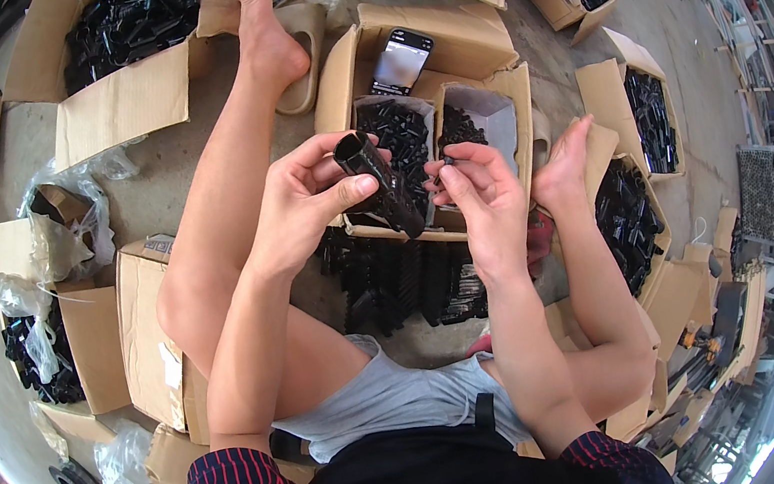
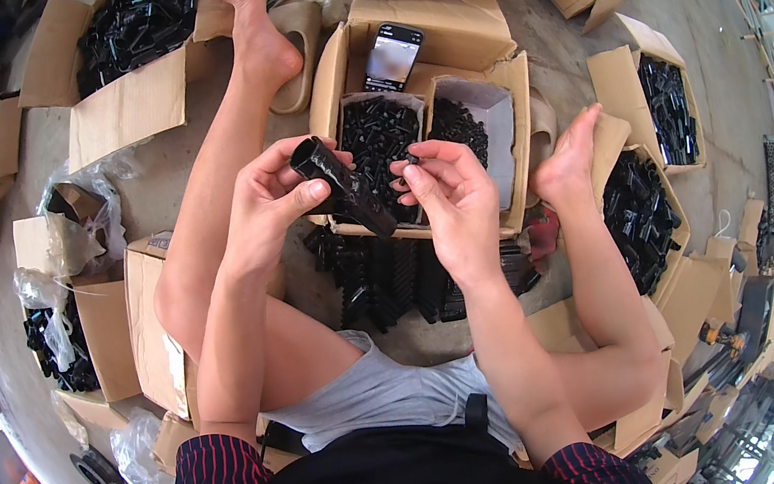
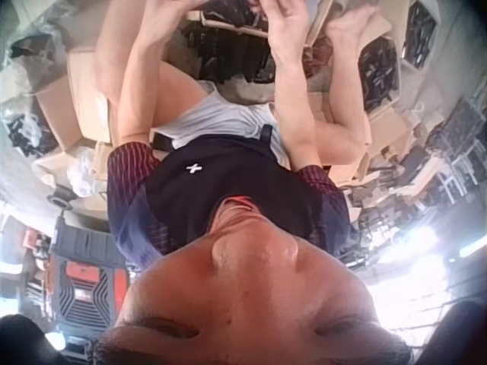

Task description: The person picks up small black plastic components from a large cardboard box and places them into smaller boxes or organizers while sitting on the floor.

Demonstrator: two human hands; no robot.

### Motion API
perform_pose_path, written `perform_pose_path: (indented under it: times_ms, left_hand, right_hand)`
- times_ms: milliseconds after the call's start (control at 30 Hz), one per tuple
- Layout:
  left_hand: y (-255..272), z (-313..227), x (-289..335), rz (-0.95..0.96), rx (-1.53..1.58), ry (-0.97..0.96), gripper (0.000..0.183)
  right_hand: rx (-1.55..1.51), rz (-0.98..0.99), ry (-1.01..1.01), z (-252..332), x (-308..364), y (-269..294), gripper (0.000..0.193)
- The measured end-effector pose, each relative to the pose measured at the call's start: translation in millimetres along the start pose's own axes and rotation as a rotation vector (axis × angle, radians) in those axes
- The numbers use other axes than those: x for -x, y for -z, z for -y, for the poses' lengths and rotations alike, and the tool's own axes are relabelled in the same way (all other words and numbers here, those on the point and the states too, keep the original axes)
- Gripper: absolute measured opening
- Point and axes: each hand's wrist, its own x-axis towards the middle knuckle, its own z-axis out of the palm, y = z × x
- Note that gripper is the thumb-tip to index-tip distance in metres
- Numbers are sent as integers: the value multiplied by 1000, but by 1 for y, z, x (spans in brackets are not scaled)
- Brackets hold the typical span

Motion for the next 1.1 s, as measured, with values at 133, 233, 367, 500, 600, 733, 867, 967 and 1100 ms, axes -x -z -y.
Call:
perform_pose_path:
  times_ms: [133,233,367,500,600,733,867,967,1100]
  left_hand:
    - [-4,10,-3,42,101,73,40]
    - [-5,18,-5,74,157,90,40]
    - [-2,13,3,33,112,90,41]
    - [-4,30,-7,61,99,96,43]
    - [-3,28,-5,49,67,100,41]
    - [-5,29,-5,57,46,102,41]
    - [-9,29,-5,73,51,122,42]
    - [-9,31,-6,81,46,109,41]
    - [-9,32,-5,77,47,116,40]
  right_hand:
    - [-59,-79,166,5,15,-14,25]
    - [118,-143,347,-8,13,-19,16]
    - [259,-203,405,-13,14,-34,11]
    - [428,-228,482,-16,16,-28,11]
    - [542,-191,589,-17,17,-28,12]
    - [385,-211,388,-21,20,-25,10]
    - [160,-227,303,-30,18,-16,9]
    - [230,-201,354,-30,16,-10,9]
    - [341,-168,419,-27,17,-12,10]
